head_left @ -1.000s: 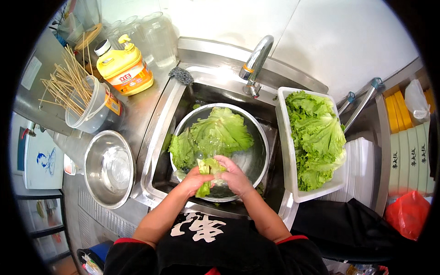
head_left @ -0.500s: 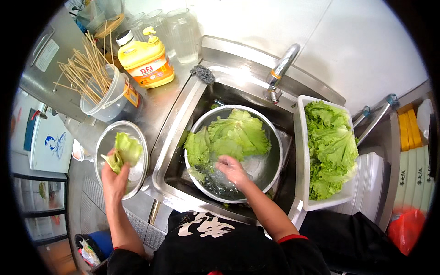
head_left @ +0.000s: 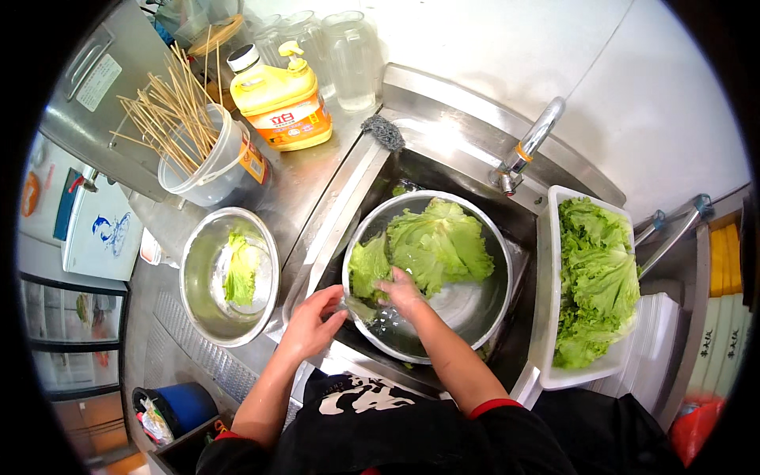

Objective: The person washes lettuce leaves in a bowl of water under a running faucet, then transfers the washed leaves into a separate white plastic bin.

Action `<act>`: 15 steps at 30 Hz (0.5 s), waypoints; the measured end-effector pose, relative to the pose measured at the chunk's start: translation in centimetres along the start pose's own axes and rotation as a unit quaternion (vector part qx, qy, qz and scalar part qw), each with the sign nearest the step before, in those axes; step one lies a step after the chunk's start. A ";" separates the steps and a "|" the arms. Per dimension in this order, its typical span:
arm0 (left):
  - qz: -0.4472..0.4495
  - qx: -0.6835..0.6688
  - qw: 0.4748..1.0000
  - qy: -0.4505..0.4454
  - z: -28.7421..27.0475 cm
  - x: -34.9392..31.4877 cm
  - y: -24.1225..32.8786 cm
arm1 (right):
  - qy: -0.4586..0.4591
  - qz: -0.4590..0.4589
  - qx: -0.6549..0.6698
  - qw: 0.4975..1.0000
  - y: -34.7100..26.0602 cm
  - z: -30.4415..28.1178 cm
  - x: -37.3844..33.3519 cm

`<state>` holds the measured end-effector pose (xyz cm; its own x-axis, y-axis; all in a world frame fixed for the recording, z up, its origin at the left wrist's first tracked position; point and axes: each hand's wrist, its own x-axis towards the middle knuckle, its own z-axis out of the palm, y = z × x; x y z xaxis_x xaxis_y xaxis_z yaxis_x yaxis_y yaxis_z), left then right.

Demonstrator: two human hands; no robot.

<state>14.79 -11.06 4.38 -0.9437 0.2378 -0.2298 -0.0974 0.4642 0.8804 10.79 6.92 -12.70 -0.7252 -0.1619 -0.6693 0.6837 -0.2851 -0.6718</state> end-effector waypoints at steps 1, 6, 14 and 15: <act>-0.022 -0.050 0.998 -0.014 0.9 1.0 -2.0 | -0.021 -0.013 -0.042 0.999 0.2 -1.0 -0.5; -0.112 -0.096 0.988 -0.045 5.1 7.0 -7.5 | 0.065 -0.161 -0.287 0.942 1.5 -3.8 -3.0; -0.347 -0.254 0.903 -0.020 9.9 9.4 -4.7 | -0.067 -0.225 -0.285 0.929 0.5 -4.9 -6.9; -0.326 -0.351 0.876 -0.059 10.1 9.5 -6.1 | -0.074 -0.215 -0.251 0.941 0.0 -4.9 -7.3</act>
<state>9.64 -3.00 -7.39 -0.5794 0.2228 -0.7840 -0.8133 -0.0939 0.5743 16.50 12.68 -9.40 -0.9212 -0.2750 -0.2753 0.2505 0.1221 -0.9604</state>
